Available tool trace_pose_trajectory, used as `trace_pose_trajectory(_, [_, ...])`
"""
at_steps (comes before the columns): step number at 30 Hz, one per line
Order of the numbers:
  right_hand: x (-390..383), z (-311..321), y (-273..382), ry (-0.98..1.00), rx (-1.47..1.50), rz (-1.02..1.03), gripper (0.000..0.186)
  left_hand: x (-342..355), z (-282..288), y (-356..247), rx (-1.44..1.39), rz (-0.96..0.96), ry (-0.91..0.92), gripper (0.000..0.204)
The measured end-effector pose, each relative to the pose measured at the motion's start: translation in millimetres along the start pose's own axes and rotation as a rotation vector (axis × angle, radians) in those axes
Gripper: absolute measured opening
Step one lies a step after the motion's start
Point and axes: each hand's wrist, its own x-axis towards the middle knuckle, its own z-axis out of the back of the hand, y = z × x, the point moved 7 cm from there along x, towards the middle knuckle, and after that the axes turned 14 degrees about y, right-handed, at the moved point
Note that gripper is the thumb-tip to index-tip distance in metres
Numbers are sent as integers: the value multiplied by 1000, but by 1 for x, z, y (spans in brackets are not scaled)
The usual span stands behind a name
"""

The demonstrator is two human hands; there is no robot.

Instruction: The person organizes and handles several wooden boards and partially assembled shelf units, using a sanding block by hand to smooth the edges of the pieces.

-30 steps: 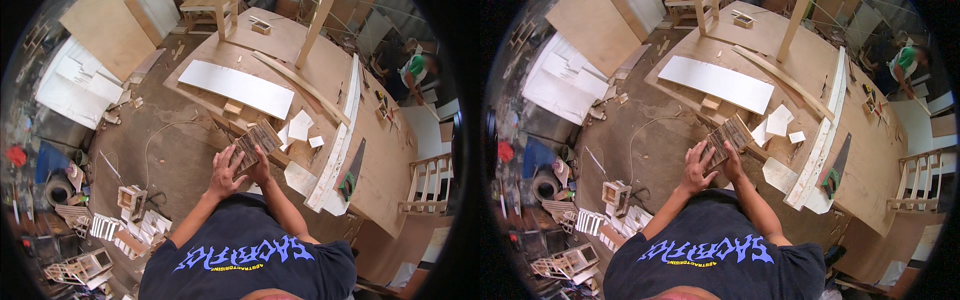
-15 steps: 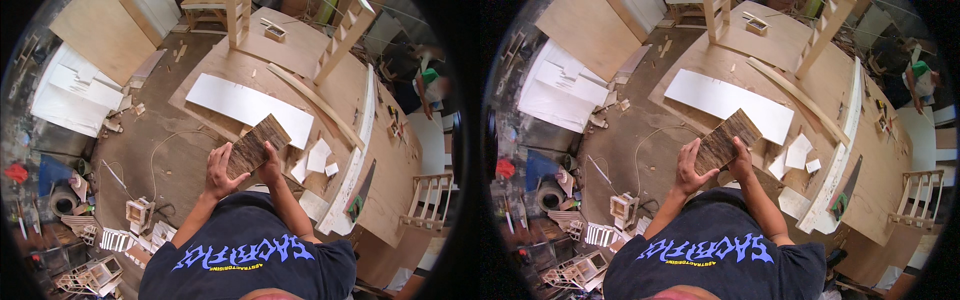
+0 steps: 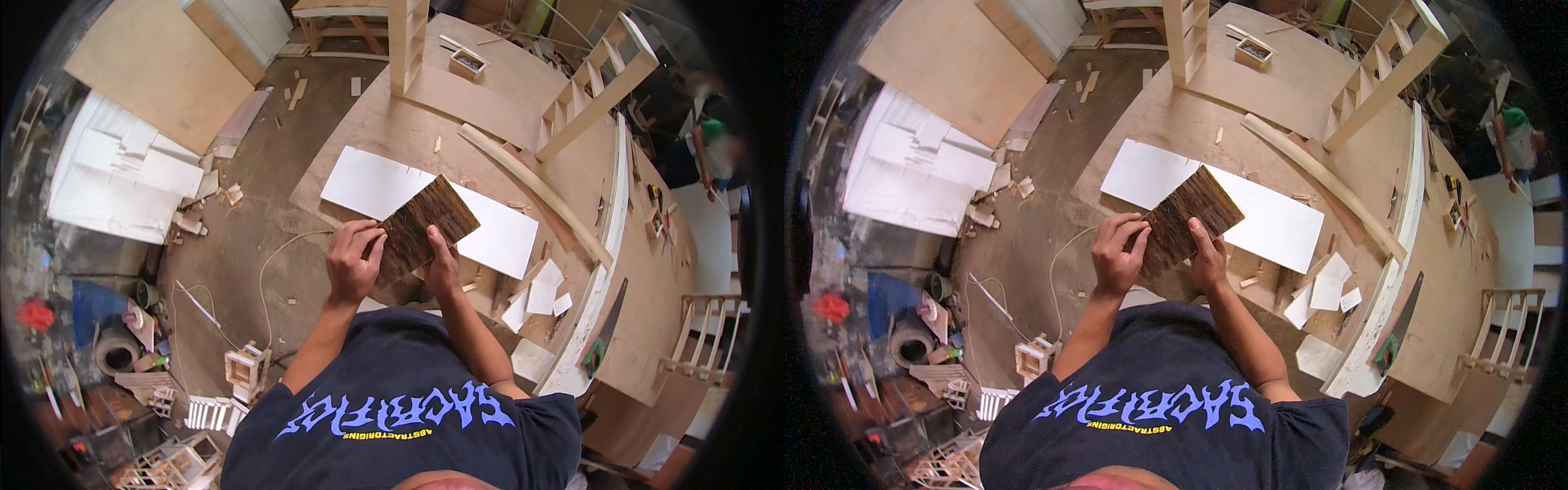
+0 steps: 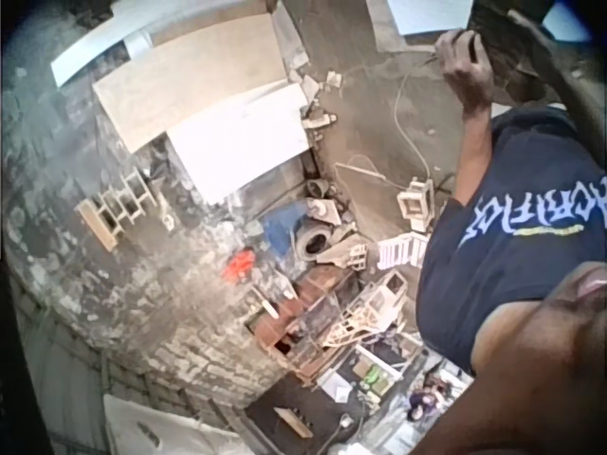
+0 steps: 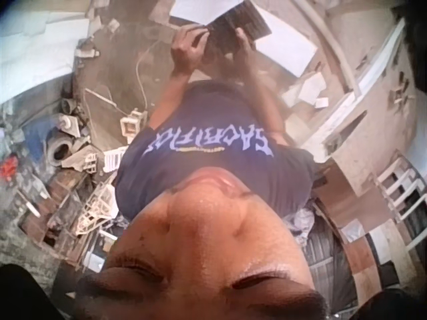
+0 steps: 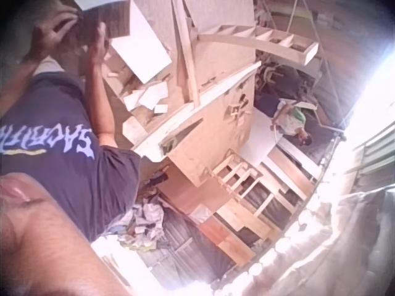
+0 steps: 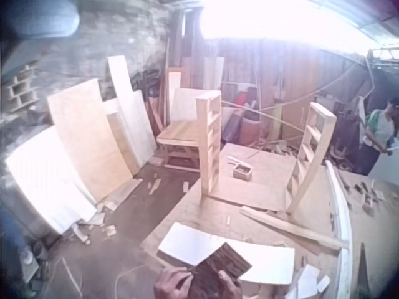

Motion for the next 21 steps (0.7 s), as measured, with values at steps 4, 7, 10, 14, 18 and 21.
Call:
trace_pose_trajectory(4, [20,-30,-9,-93,-65,77,47,32,13,34,-67,-71,56,13])
trace_pose_trajectory(7, [33,-48,-21,-123,-131,139,48,49,25,58,-97,-138,103,12])
trace_pose_trajectory(10, [42,-56,-41,-199,-150,152,49,63,35,88,-170,-136,139,10])
trace_pose_trajectory(14, [55,-59,-74,-392,-99,176,57,70,49,137,-356,-47,156,7])
trace_pose_trajectory(18, [61,-76,-88,-548,-63,220,46,73,61,201,-444,17,194,6])
trace_pose_trajectory(21, [60,-72,-97,-634,-85,203,50,68,63,252,-365,196,272,12])
